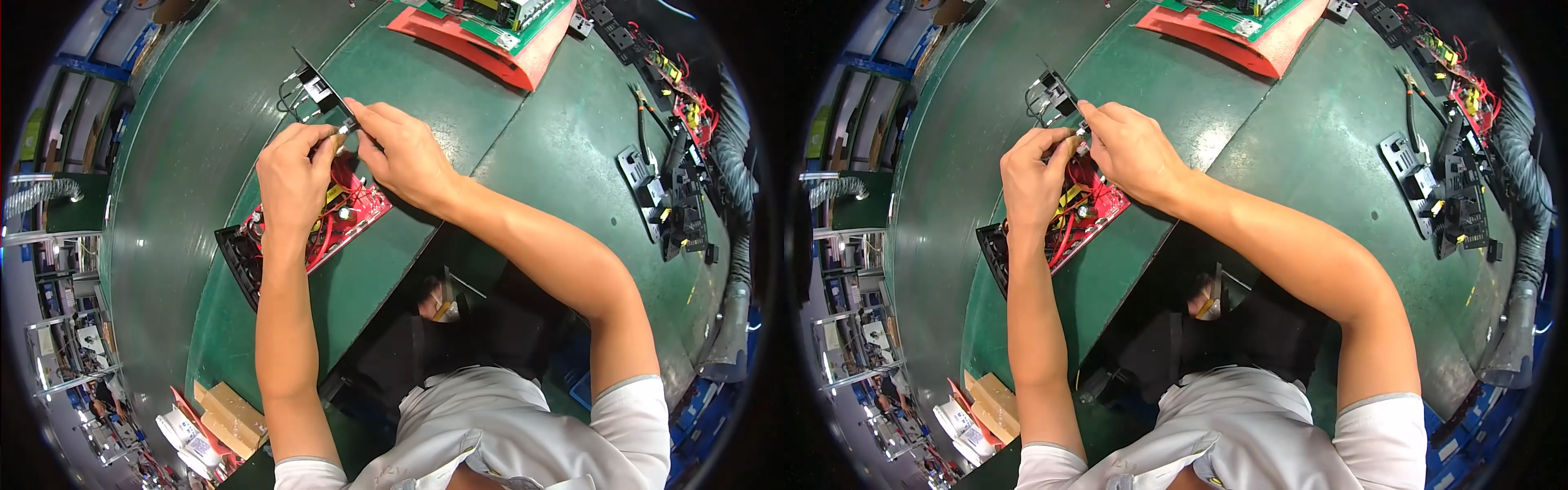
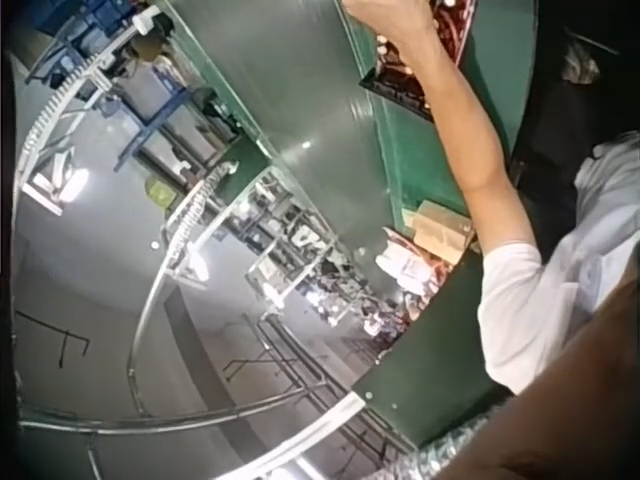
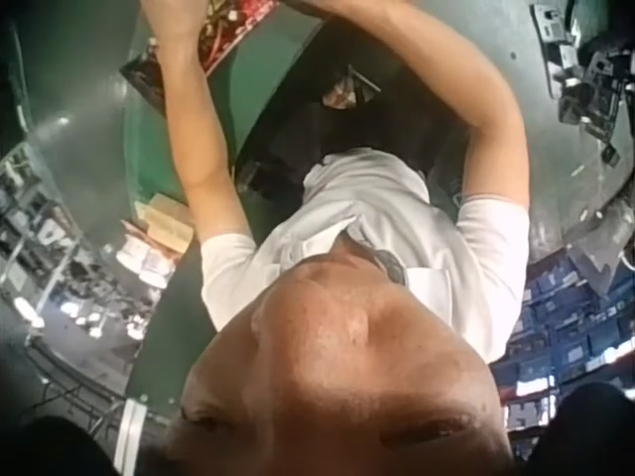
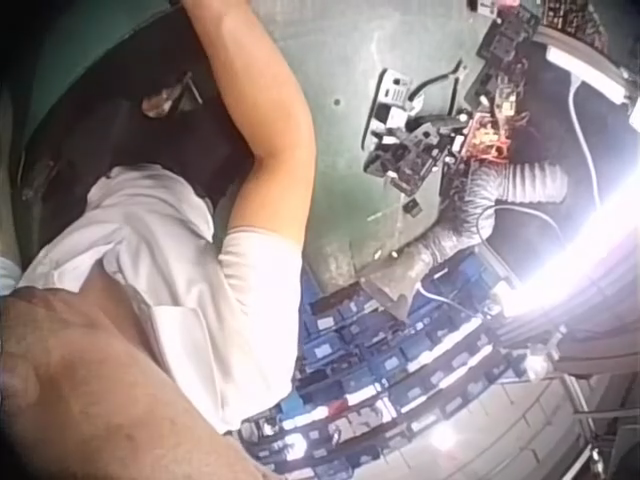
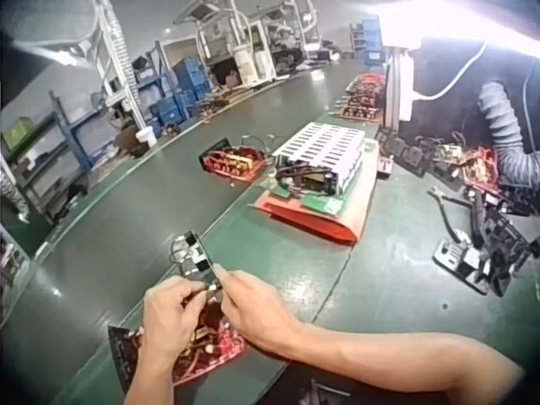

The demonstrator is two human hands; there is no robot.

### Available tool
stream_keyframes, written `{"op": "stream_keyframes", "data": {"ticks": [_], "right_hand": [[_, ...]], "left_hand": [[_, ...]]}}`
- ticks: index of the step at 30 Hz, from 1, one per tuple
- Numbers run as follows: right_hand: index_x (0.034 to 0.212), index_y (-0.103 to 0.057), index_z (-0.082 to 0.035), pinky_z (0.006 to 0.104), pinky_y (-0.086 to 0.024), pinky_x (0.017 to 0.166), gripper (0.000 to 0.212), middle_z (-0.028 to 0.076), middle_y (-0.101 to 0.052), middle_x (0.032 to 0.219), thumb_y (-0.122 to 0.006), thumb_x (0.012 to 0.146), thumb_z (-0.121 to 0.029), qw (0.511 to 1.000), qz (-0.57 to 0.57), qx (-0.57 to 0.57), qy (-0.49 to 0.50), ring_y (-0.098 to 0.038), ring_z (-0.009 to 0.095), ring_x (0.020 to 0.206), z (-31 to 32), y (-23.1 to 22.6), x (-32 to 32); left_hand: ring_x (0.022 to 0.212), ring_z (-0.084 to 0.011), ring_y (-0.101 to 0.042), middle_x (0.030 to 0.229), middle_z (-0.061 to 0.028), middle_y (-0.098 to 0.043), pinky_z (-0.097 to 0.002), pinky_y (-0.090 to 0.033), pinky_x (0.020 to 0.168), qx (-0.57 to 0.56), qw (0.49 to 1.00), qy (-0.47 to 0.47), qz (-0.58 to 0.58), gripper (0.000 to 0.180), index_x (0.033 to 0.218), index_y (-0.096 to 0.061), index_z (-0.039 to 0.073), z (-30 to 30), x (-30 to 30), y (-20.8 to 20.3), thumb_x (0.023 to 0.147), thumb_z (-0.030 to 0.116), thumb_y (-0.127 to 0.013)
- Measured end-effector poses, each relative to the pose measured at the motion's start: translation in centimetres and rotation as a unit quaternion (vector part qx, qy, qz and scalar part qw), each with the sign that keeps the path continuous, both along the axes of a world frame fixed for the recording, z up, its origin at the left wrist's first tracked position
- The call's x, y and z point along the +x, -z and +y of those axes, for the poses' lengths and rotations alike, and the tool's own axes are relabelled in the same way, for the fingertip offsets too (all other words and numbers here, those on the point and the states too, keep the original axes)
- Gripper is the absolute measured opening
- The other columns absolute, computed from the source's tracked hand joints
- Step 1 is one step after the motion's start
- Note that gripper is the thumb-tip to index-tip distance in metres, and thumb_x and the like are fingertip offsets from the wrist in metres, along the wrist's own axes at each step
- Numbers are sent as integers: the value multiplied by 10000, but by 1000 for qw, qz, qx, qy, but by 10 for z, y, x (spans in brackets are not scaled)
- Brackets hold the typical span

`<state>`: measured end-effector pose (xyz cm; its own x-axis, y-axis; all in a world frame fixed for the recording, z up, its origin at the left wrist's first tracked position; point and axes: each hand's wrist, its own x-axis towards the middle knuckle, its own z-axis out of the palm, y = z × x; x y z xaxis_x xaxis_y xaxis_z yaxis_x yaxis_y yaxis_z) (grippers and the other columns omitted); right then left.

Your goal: Assembling electronic components and connecting wires to a circuit board at an assembly station.

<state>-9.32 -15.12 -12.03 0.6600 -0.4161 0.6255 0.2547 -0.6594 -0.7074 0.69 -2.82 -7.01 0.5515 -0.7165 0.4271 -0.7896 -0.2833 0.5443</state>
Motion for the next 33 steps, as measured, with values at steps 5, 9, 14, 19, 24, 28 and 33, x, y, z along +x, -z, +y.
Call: {"op": "stream_keyframes", "data": {"ticks": [5, 9, 14, 19, 24, 28, 33], "right_hand": [[1281, -582, 6, 405, -500, 687, 414, 188, -601, 896, -590, 867, -14, 1000, 14, -7, -23, -605, 369, 763, 10, -1, 0], [1280, -589, 2, 326, -518, 732, 400, 171, -661, 965, -631, 883, -32, 997, 55, 39, -42, -653, 229, 804, 8, 5, 2], [1275, -588, 21, 277, -516, 840, 367, 104, -700, 1039, -656, 929, -81, 971, 142, 178, -74, -649, 124, 926, -1, 12, 3], [1257, -571, 28, 308, -489, 926, 412, 117, -653, 1108, -691, 929, -191, 968, 50, 246, 3, -621, 173, 1048, -23, 12, 9], [1227, -595, 0, 305, -491, 867, 348, 97, -628, 1095, -644, 953, -209, 975, 29, 219, 25, -608, 174, 970, -13, 5, 16], [1218, -597, -3, 303, -495, 832, 319, 91, -620, 1076, -637, 956, -180, 972, 33, 230, 23, -603, 160, 950, -16, 6, 12], [1198, -600, -3, 294, -496, 793, 294, 75, -607, 1040, -642, 949, -154, 975, 27, 217, 30, -585, 145, 886, -12, 15, 9]], "left_hand": [[770, -329, -627, 817, -126, -661, -414, -495, 712, 6, 996, 18, -88, 85, 837, -703, 7, 10, 4, -2, 775, 65, -696], [842, -340, -629, 842, -128, -646, -439, -503, 771, 37, 996, -6, -80, 109, 864, -704, 32, 14, 2, 1, 786, 107, -693], [1055, -364, -601, 1166, -175, -595, -413, -484, 917, 90, 991, -75, -66, 419, 1204, -639, 57, 59, -15, -39, 833, 233, -721], [1222, -381, -546, 1400, -223, -485, -445, -455, 1000, 209, 928, -306, 39, 729, 1480, -386, 102, 143, -23, -63, 842, 264, -700], [1254, -364, -551, 1355, -276, -538, -405, -416, 1046, 176, 937, -259, 154, 735, 1524, -291, 69, 174, -15, -23, 896, 220, -643], [1156, -349, -619, 1237, -206, -647, -379, -447, 1003, 198, 941, -245, 125, 541, 1403, -504, 83, 145, 0, -24, 875, 122, -615], [1116, -196, -608, 1218, -104, -663, -298, -438, 1000, 92, 954, -181, 218, 428, 1267, -621, -7, 150, 84, -10, 839, -1, -606]]}}
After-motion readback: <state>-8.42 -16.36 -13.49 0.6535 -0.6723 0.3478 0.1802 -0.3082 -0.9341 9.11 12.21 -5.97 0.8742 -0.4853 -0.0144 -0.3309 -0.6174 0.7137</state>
